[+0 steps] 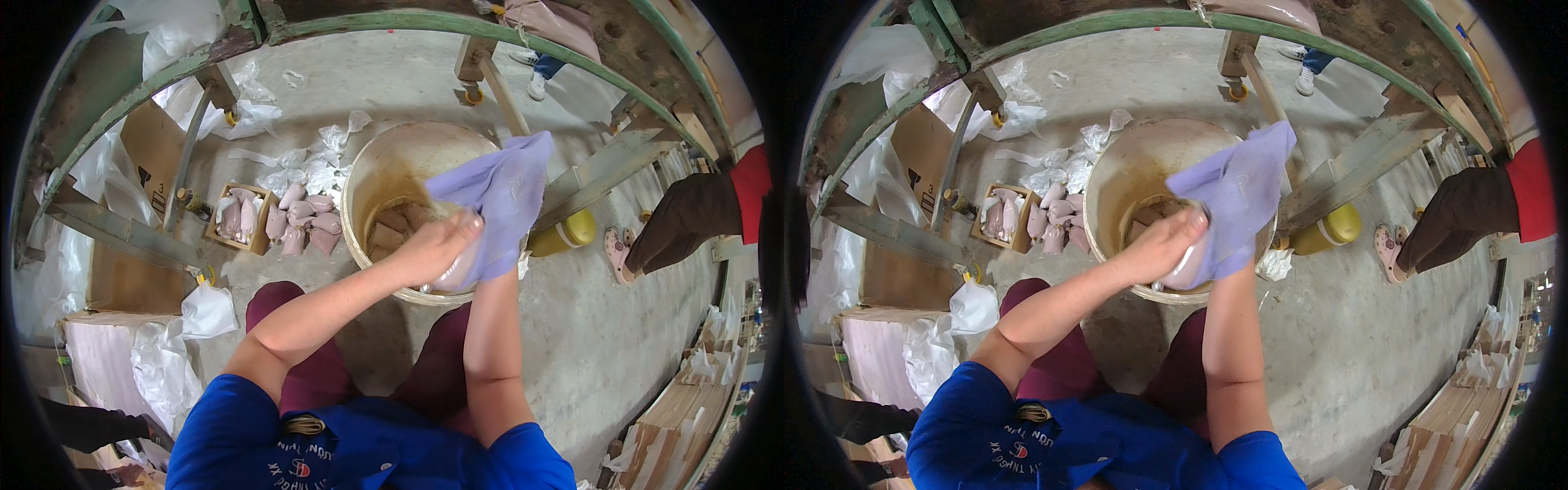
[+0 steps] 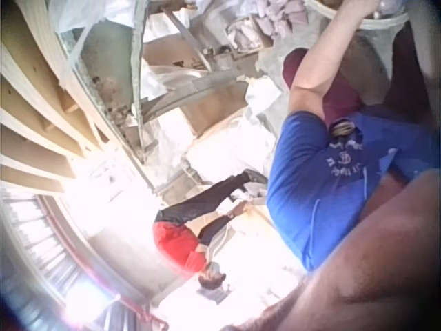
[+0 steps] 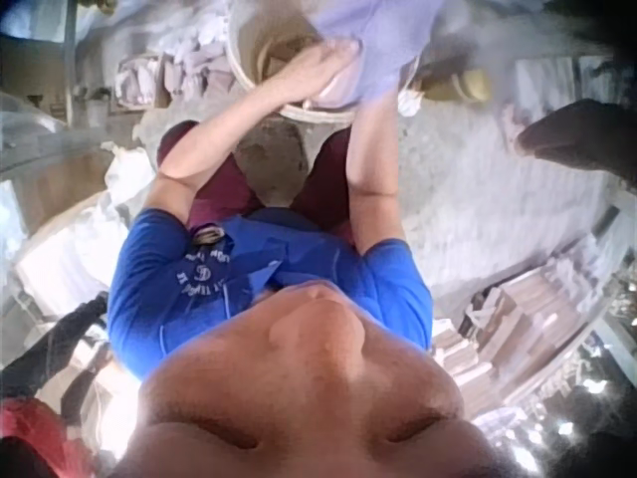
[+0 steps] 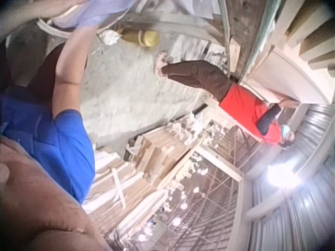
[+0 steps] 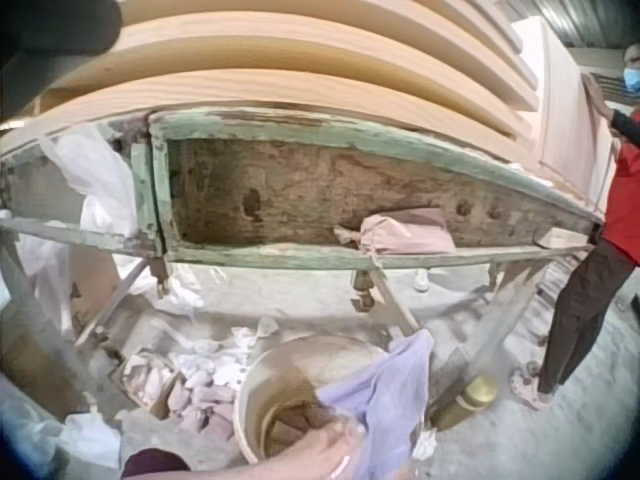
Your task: The person wipes the surface of a large yellow wooden panel with a white cloth, then moves to a bucket and repeatedly wipes small pinkish objects with a purple cloth. The person handles the objects one at a time, dipping them into the bucket and wiping them before placing them aside.
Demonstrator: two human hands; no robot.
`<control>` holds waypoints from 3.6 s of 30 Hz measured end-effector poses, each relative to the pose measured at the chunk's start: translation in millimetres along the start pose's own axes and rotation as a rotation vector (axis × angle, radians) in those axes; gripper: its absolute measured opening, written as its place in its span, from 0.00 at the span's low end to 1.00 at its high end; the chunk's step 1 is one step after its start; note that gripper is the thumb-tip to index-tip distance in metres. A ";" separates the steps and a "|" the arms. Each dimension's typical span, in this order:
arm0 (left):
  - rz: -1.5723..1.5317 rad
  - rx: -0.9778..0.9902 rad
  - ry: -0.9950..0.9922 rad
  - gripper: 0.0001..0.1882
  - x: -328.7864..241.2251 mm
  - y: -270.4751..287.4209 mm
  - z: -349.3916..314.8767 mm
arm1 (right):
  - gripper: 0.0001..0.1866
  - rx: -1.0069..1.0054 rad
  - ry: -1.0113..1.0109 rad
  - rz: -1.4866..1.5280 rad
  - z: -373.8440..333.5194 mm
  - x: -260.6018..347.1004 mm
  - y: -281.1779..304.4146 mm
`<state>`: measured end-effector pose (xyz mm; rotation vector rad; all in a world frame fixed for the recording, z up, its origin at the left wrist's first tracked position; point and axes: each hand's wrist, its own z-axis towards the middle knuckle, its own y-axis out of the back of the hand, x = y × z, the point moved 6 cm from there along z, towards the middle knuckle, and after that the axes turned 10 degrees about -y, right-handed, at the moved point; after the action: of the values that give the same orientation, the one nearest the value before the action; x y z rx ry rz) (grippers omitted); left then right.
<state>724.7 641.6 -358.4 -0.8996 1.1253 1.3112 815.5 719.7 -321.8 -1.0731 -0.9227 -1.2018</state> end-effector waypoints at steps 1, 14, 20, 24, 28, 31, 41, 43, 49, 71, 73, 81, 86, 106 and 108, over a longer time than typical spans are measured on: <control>-0.051 0.076 -0.012 0.35 1.8 -12.7 0.5 | 0.18 -0.078 0.191 -0.281 9.0 7.1 11.3; -0.766 -0.341 0.181 0.24 -3.2 74.7 25.8 | 0.11 0.513 0.169 -0.647 -14.7 63.9 -6.6; -0.653 -0.235 0.074 0.23 -5.3 82.3 25.5 | 0.11 0.496 0.321 -0.675 -21.9 69.0 -49.7; -0.278 -0.283 -0.020 0.23 -8.5 80.5 24.7 | 0.12 0.386 0.356 -0.681 -38.7 55.5 -68.2; -0.560 -0.354 0.042 0.23 -17.5 62.9 22.1 | 0.13 0.370 0.171 -0.519 -25.0 29.9 -66.6; -0.637 -0.293 0.058 0.23 -16.0 55.7 17.9 | 0.15 0.388 0.358 -0.664 -27.2 45.2 -65.2; -0.708 -0.162 0.125 0.22 -19.7 22.9 11.5 | 0.18 -0.061 -0.502 0.400 -11.3 17.3 -9.3; -0.707 -0.267 0.170 0.24 -13.1 41.4 11.2 | 0.17 0.129 -0.268 0.186 -10.5 50.3 -28.5; -0.525 -0.450 -0.015 0.36 -31.7 67.7 25.7 | 0.09 0.202 0.165 -0.585 -16.9 47.1 -56.7; -0.832 -0.453 0.040 0.18 1.4 79.7 19.5 | 0.07 0.296 0.001 0.001 -1.8 50.3 -8.9; -0.884 -0.527 -0.059 0.22 -2.3 86.4 22.4 | 0.07 0.559 0.404 -0.487 -2.6 59.7 -26.6; -0.794 -0.764 0.109 0.27 0.7 86.7 14.5 | 0.08 0.004 0.646 -0.650 -51.8 58.3 -96.5; -0.897 -0.735 0.131 0.20 -1.9 67.9 10.4 | 0.06 0.374 0.439 -0.737 -30.2 33.3 -72.3; -1.118 -0.644 -0.103 0.22 -7.7 70.1 12.4 | 0.11 0.341 0.503 -0.702 -42.0 38.1 -61.4; -1.133 -0.665 -0.117 0.22 -13.9 63.4 11.5 | 0.10 0.332 0.133 -0.412 -32.3 33.9 -56.6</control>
<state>664.2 654.6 -335.6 -1.5858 -0.0586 0.7116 764.5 677.9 -289.5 -0.5449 -1.2260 -1.3738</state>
